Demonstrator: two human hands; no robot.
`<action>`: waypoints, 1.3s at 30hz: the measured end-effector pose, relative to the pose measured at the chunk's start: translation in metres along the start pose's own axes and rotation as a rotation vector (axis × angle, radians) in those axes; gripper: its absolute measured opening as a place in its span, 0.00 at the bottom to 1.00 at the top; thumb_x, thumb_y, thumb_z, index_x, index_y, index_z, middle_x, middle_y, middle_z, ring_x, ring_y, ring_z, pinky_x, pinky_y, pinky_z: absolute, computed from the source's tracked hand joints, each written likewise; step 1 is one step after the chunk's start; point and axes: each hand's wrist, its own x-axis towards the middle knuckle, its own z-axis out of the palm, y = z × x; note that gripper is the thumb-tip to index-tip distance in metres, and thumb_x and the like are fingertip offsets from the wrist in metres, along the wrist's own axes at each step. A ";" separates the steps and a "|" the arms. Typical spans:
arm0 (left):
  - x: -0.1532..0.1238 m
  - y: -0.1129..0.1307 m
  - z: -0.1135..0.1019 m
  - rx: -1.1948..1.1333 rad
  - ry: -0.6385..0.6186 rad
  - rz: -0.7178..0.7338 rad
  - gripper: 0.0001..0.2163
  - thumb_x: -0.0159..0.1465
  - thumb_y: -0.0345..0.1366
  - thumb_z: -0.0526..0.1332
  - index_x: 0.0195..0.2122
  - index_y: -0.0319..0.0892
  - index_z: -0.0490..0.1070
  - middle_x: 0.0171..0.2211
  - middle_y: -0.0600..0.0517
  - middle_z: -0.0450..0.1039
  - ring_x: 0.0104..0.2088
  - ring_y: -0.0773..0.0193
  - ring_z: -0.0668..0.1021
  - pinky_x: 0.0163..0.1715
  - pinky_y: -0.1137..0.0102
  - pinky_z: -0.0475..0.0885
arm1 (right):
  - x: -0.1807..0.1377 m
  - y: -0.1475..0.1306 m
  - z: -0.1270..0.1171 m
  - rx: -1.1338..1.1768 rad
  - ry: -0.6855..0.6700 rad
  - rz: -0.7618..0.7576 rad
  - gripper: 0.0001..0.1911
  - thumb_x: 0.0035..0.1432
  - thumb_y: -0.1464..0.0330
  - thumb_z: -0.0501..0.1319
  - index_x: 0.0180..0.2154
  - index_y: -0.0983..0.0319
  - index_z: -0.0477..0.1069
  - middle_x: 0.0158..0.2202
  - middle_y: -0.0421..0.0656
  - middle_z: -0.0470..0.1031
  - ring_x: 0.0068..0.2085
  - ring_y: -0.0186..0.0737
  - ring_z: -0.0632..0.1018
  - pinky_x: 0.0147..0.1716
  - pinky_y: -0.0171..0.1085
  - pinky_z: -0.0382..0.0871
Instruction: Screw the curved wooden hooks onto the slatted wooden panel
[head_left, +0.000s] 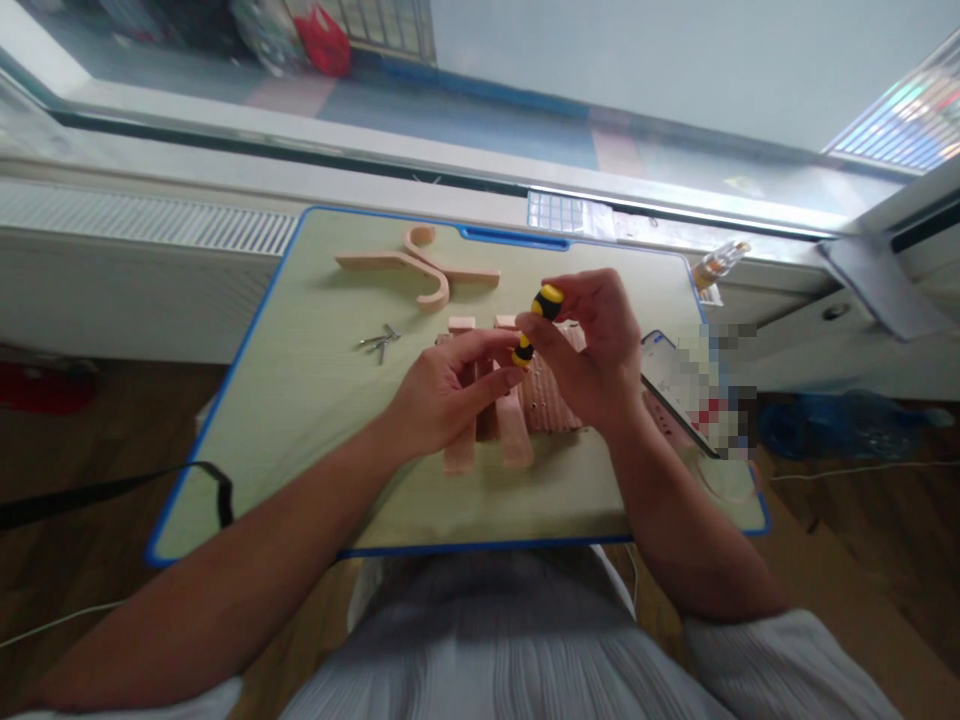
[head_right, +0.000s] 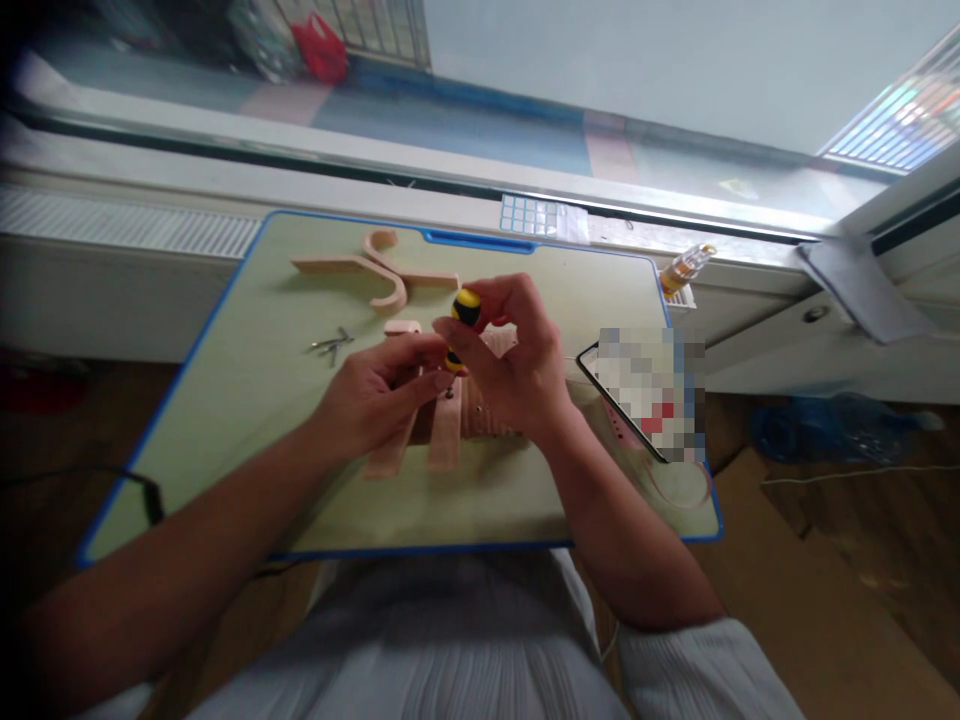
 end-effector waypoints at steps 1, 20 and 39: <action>0.000 0.000 0.000 0.001 0.003 -0.004 0.23 0.65 0.51 0.79 0.57 0.46 0.87 0.49 0.46 0.88 0.46 0.57 0.85 0.46 0.67 0.77 | 0.000 0.001 0.002 0.007 0.006 0.002 0.14 0.67 0.64 0.72 0.50 0.53 0.73 0.41 0.36 0.76 0.40 0.37 0.78 0.43 0.43 0.75; 0.002 0.004 0.002 -0.055 -0.087 0.010 0.20 0.72 0.51 0.72 0.60 0.45 0.85 0.49 0.46 0.87 0.46 0.57 0.85 0.46 0.67 0.78 | 0.002 -0.005 -0.001 0.122 -0.115 0.124 0.15 0.71 0.59 0.71 0.55 0.54 0.77 0.49 0.41 0.84 0.44 0.39 0.84 0.47 0.44 0.80; -0.002 -0.002 0.003 -0.127 -0.057 0.021 0.17 0.71 0.50 0.73 0.54 0.45 0.83 0.41 0.49 0.84 0.38 0.61 0.82 0.38 0.69 0.76 | 0.001 0.004 0.013 0.024 -0.057 0.008 0.13 0.70 0.61 0.70 0.53 0.52 0.72 0.41 0.38 0.76 0.40 0.39 0.77 0.44 0.44 0.75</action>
